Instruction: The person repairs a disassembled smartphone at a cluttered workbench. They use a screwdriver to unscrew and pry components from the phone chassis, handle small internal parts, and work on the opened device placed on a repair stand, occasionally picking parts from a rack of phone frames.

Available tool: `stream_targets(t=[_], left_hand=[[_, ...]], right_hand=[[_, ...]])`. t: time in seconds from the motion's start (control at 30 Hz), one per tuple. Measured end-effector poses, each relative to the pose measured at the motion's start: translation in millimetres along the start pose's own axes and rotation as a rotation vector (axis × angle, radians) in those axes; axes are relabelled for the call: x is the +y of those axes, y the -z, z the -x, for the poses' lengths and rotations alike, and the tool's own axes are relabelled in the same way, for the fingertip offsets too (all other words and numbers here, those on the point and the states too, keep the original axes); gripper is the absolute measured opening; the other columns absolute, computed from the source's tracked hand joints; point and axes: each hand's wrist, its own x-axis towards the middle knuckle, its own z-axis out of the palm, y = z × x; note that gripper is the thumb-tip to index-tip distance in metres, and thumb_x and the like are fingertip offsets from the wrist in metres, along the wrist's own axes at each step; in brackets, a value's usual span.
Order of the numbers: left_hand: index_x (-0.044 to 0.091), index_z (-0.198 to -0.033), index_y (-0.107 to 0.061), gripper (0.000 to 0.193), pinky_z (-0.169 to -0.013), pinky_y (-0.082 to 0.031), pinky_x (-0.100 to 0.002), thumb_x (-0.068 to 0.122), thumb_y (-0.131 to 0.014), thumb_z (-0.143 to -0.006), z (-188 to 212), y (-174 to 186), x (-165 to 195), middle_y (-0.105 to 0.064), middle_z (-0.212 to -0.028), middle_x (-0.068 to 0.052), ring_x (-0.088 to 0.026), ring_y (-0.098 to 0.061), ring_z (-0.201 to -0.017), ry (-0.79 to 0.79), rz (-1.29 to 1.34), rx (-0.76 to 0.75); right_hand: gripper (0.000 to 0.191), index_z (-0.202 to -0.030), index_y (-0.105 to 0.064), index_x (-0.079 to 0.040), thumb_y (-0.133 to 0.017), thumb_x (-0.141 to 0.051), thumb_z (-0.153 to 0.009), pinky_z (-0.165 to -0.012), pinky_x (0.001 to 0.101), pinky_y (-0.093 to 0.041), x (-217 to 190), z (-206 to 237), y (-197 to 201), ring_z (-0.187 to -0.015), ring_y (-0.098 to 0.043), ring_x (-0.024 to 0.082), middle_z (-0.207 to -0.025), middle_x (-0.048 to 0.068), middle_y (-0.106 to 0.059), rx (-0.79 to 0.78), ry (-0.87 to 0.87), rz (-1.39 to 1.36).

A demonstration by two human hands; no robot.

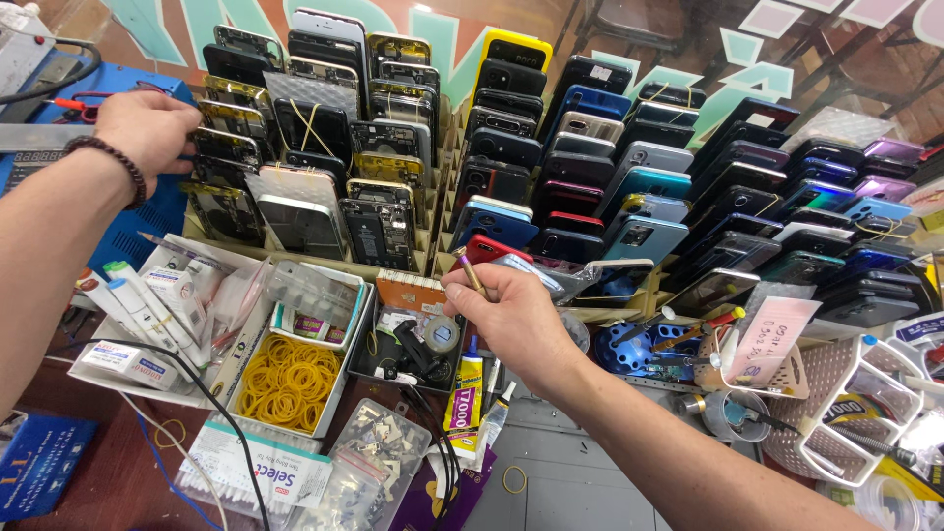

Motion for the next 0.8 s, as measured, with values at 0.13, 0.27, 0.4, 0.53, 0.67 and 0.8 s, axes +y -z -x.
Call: stream_targets(t=[0.13,0.27,0.4,0.53,0.67,0.8], left_hand=[[0.004,-0.116,-0.066,0.022,-0.067,-0.058,-0.037,0.021,-0.063,-0.103,-1.6,-5.3,1.4,-0.072,-0.103,-0.007,-0.018,-0.07,-0.083,-0.055,-0.077,0.098],[0.005,-0.117,-0.066,0.026,-0.061,-0.055,-0.036,0.028,-0.06,-0.107,-1.9,-7.8,0.2,-0.07,-0.1,-0.005,-0.016,-0.066,-0.077,-0.12,-0.048,0.078],[0.009,-0.117,-0.072,0.028,-0.062,-0.053,-0.035,0.033,-0.06,-0.11,0.4,-10.6,-0.7,-0.069,-0.097,-0.003,-0.014,-0.063,-0.076,-0.138,-0.024,0.0],[0.01,-0.116,-0.073,0.026,-0.067,-0.055,-0.03,0.033,-0.065,-0.109,3.4,-7.8,0.1,-0.07,-0.097,0.003,-0.009,-0.064,-0.079,-0.214,0.01,-0.033],[0.012,-0.122,-0.075,0.021,-0.077,-0.055,-0.029,0.03,-0.068,-0.114,6.4,-1.0,10.0,-0.068,-0.099,0.001,-0.007,-0.063,-0.087,-0.423,0.023,-0.045],[0.011,-0.117,-0.07,0.018,-0.081,-0.055,-0.031,0.028,-0.064,-0.117,6.6,8.8,28.5,-0.068,-0.105,0.004,-0.009,-0.065,-0.095,-0.522,0.191,-0.162]], right_hand=[[0.02,-0.11,-0.073,-0.003,-0.065,-0.017,-0.098,-0.065,0.0209,-0.049,6.1,-2.5,-0.9,-0.074,-0.064,0.004,-0.087,0.001,-0.076,-0.022,0.046,0.001],[0.02,-0.11,-0.072,-0.002,-0.065,-0.017,-0.099,-0.064,0.0223,-0.048,10.2,-3.6,0.8,-0.073,-0.062,0.005,-0.087,0.002,-0.075,-0.017,0.026,-0.025],[0.021,-0.112,-0.073,-0.003,-0.064,-0.017,-0.098,-0.064,0.0217,-0.049,11.5,-2.6,4.2,-0.074,-0.063,0.005,-0.087,0.001,-0.076,-0.015,0.031,-0.033],[0.022,-0.113,-0.073,-0.004,-0.064,-0.017,-0.098,-0.063,0.0216,-0.048,11.7,-1.4,7.3,-0.073,-0.061,0.004,-0.087,0.0,-0.075,-0.007,0.0,-0.046],[0.022,-0.113,-0.073,-0.004,-0.063,-0.017,-0.098,-0.061,0.0225,-0.047,12.0,-1.5,9.3,-0.071,-0.06,0.005,-0.085,0.0,-0.072,-0.007,-0.052,-0.084],[0.022,-0.112,-0.073,-0.004,-0.063,-0.018,-0.098,-0.063,0.0213,-0.048,13.0,-1.7,6.9,-0.073,-0.061,0.004,-0.087,0.0,-0.074,-0.01,0.012,-0.043]])
